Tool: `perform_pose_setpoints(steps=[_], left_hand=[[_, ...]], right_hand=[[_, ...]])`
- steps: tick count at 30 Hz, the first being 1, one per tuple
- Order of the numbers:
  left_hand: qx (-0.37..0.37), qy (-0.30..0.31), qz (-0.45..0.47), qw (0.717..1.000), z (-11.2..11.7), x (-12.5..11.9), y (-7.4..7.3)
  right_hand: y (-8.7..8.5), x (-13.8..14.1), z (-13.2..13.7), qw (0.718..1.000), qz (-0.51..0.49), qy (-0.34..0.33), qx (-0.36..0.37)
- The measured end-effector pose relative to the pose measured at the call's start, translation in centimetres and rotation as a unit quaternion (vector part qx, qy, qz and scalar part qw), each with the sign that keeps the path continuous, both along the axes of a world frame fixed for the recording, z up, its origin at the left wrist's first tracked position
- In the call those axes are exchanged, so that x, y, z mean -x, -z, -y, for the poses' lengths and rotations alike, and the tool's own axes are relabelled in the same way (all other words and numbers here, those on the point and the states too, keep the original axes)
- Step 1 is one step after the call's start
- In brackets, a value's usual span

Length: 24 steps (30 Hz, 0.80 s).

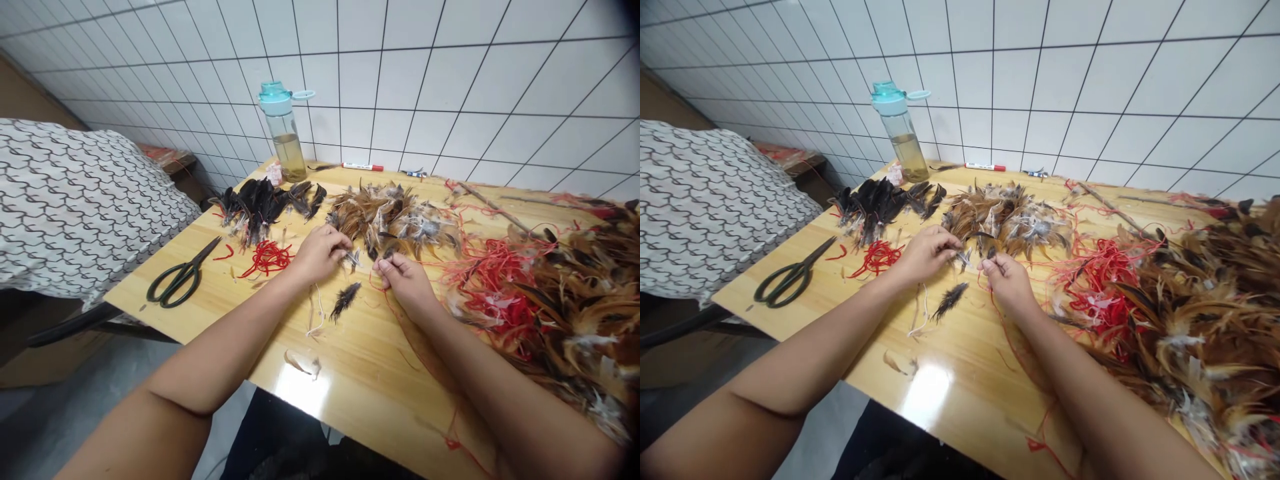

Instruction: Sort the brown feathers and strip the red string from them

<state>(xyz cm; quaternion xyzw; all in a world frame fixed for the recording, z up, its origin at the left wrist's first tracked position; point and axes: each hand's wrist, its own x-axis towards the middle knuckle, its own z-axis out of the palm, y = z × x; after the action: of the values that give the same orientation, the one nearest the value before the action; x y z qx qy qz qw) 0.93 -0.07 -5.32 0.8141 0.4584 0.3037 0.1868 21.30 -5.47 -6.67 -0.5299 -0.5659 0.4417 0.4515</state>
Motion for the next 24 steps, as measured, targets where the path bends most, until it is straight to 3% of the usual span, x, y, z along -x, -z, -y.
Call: perform_pose_setpoints(steps=[6,12,17,24], left_hand=[[-0.036,0.011,-0.095,0.995,0.2,-0.3,0.8],[-0.104,0.051,-0.082,0.99,1.0,-0.6,-0.7],[-0.156,0.1,-0.091,0.978,1.7,-0.9,-1.7],[-0.21,0.088,-0.14,0.964,2.2,-1.1,-1.6]], right_hand=[[0.4,0.0,0.0,1.0,0.007,-0.003,-0.009],[1.4,-0.2,-0.1,0.998,0.051,0.015,-0.03],[1.0,-0.5,-0.1,0.99,0.104,0.066,-0.071],[0.3,-0.7,-0.1,0.972,0.191,0.068,-0.12]])
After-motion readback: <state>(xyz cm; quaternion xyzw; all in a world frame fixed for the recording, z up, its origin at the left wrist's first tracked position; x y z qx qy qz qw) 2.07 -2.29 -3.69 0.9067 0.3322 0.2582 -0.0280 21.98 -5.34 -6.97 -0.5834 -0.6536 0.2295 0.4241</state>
